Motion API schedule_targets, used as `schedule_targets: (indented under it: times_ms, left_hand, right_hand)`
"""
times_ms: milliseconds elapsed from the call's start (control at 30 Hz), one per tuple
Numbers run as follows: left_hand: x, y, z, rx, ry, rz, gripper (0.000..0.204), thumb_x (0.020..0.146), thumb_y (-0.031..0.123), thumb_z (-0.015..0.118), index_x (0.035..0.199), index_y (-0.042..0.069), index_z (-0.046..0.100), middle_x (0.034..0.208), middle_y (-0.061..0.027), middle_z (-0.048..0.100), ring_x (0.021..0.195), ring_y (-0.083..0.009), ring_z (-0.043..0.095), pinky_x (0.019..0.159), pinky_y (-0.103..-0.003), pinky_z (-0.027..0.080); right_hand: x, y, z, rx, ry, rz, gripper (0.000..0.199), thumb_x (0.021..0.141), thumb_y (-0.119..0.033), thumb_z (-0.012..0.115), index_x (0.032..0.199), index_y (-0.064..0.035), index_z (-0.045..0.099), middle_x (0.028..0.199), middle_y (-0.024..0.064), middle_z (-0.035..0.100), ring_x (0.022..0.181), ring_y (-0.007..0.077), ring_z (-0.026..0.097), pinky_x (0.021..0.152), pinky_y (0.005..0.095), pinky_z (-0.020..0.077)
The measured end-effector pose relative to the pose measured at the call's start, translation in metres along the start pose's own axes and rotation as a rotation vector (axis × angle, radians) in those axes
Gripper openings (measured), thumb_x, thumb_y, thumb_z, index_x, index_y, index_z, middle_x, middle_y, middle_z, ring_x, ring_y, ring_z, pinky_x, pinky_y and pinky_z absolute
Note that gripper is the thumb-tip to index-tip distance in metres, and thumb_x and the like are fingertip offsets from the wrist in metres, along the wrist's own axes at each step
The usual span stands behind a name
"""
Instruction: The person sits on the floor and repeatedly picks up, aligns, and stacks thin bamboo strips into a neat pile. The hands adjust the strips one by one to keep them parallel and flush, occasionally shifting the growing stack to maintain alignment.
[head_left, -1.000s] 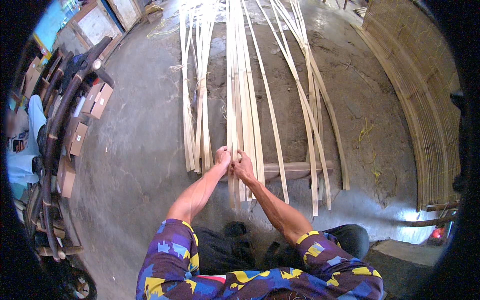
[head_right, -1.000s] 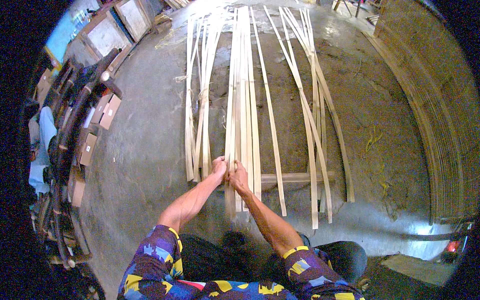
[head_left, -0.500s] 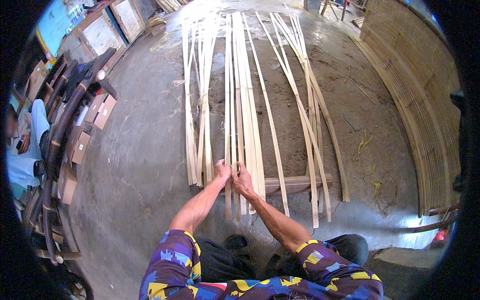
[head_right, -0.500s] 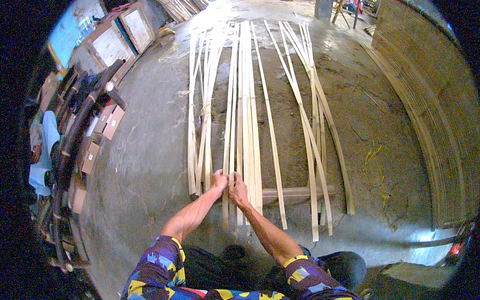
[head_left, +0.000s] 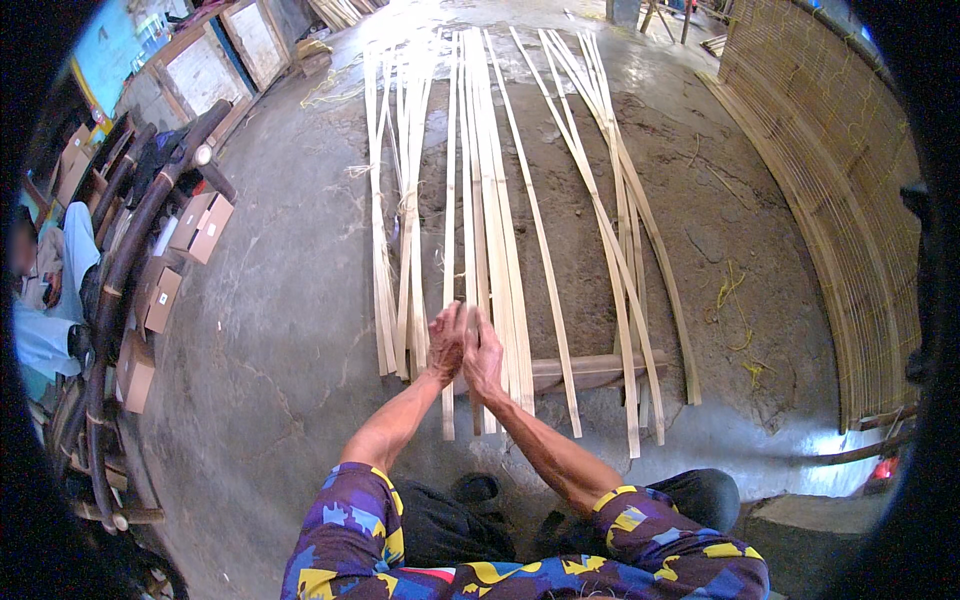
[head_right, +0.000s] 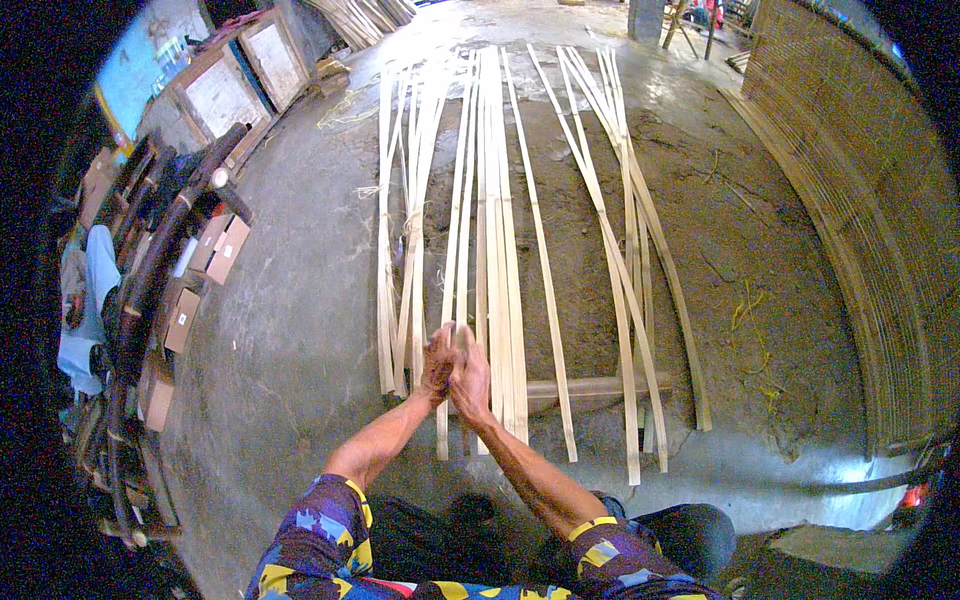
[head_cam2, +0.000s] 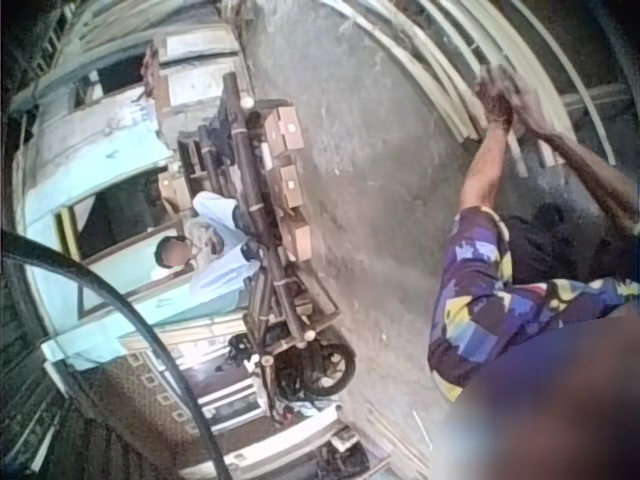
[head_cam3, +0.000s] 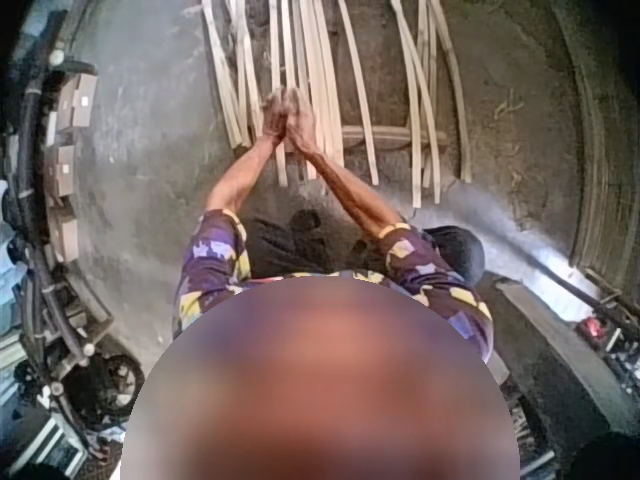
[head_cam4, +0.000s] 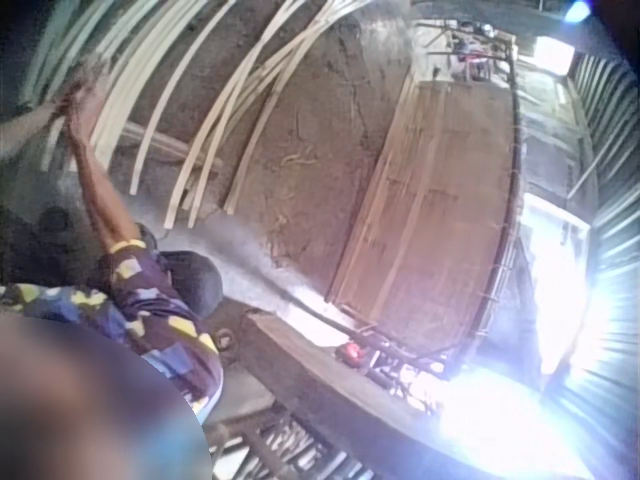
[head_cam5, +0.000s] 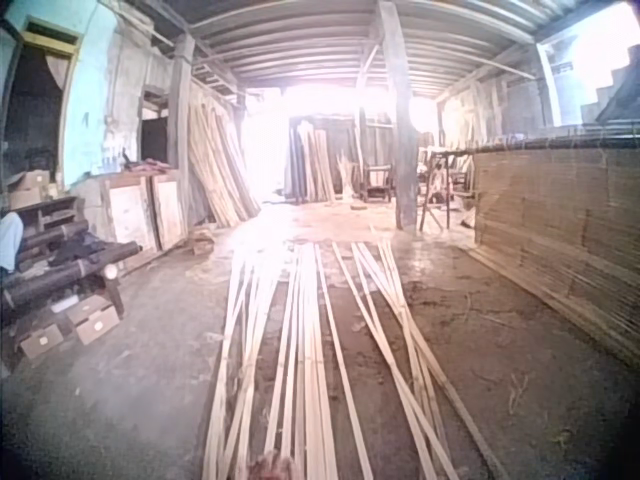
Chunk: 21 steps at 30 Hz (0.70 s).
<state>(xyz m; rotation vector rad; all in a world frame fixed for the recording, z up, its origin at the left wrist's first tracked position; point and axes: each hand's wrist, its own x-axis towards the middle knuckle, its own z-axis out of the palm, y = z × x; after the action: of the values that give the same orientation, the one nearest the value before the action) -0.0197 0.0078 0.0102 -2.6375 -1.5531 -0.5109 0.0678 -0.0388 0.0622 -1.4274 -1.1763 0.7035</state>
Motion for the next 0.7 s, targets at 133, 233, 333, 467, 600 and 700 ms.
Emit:
schedule_targets:
  times_ms: [133,233,333,467,600,700]
  left_hand:
    - [-0.003,0.014,0.014,-0.539,0.072,0.151,0.062,0.071,0.019,0.057,0.124,-0.001,0.032,0.117,-0.0208,0.043,0.108,-0.0334,0.043,0.091,-0.036,0.035]
    - [0.007,0.017,0.031,-0.848,-0.331,-0.538,0.048,0.073,0.015,0.055,0.117,-0.001,0.043,0.099,-0.0197,0.055,0.093,-0.0304,0.054,0.08,-0.036,0.042]
    - [0.012,0.012,0.034,-0.876,-0.387,-0.693,0.033,0.073,0.013,0.052,0.103,0.0,0.055,0.084,-0.0164,0.061,0.078,-0.0255,0.058,0.071,-0.035,0.045]
    - [0.013,0.015,0.027,-1.019,-0.331,-0.936,0.019,0.073,0.008,0.052,0.088,0.0,0.06,0.073,-0.0078,0.061,0.062,-0.0167,0.055,0.056,-0.031,0.044]
    - [0.014,0.02,0.02,-1.182,-0.376,-0.935,0.014,0.074,0.005,0.049,0.083,0.001,0.058,0.07,-0.0068,0.058,0.06,-0.016,0.053,0.053,-0.03,0.042]
    - [0.015,0.025,0.018,-1.245,-0.385,-0.882,0.013,0.074,0.004,0.048,0.081,0.0,0.058,0.071,-0.0077,0.057,0.062,-0.0163,0.053,0.054,-0.031,0.042]
  right_hand:
    - [0.027,-0.016,-0.019,0.062,-0.014,-0.02,0.041,0.082,-0.005,0.044,0.122,0.003,0.04,0.121,0.021,0.045,0.113,0.0303,0.044,0.096,0.0333,0.0331]
    - [0.024,-0.001,-0.027,-0.079,-0.068,0.128,0.041,0.082,-0.005,0.043,0.122,0.0033,0.04,0.121,0.0214,0.045,0.114,0.0299,0.043,0.097,0.0332,0.0319]
    - [0.008,0.023,-0.029,-0.167,-0.106,0.158,0.042,0.081,-0.007,0.045,0.121,0.0039,0.04,0.117,0.023,0.048,0.109,0.0316,0.047,0.093,0.0341,0.035]
    - [0.008,0.041,-0.026,-0.196,-0.099,0.129,0.043,0.079,-0.006,0.046,0.12,0.0051,0.041,0.112,0.0251,0.049,0.106,0.0349,0.048,0.091,0.0361,0.037]
    - [0.017,0.047,-0.026,-0.244,-0.074,-0.026,0.043,0.079,-0.006,0.047,0.119,0.0058,0.041,0.113,0.0255,0.049,0.106,0.0362,0.048,0.092,0.037,0.0368]
    - [0.007,0.05,-0.03,-0.252,-0.112,-0.067,0.043,0.079,-0.008,0.048,0.119,0.0065,0.04,0.115,0.0268,0.047,0.107,0.0365,0.047,0.093,0.0382,0.0357]
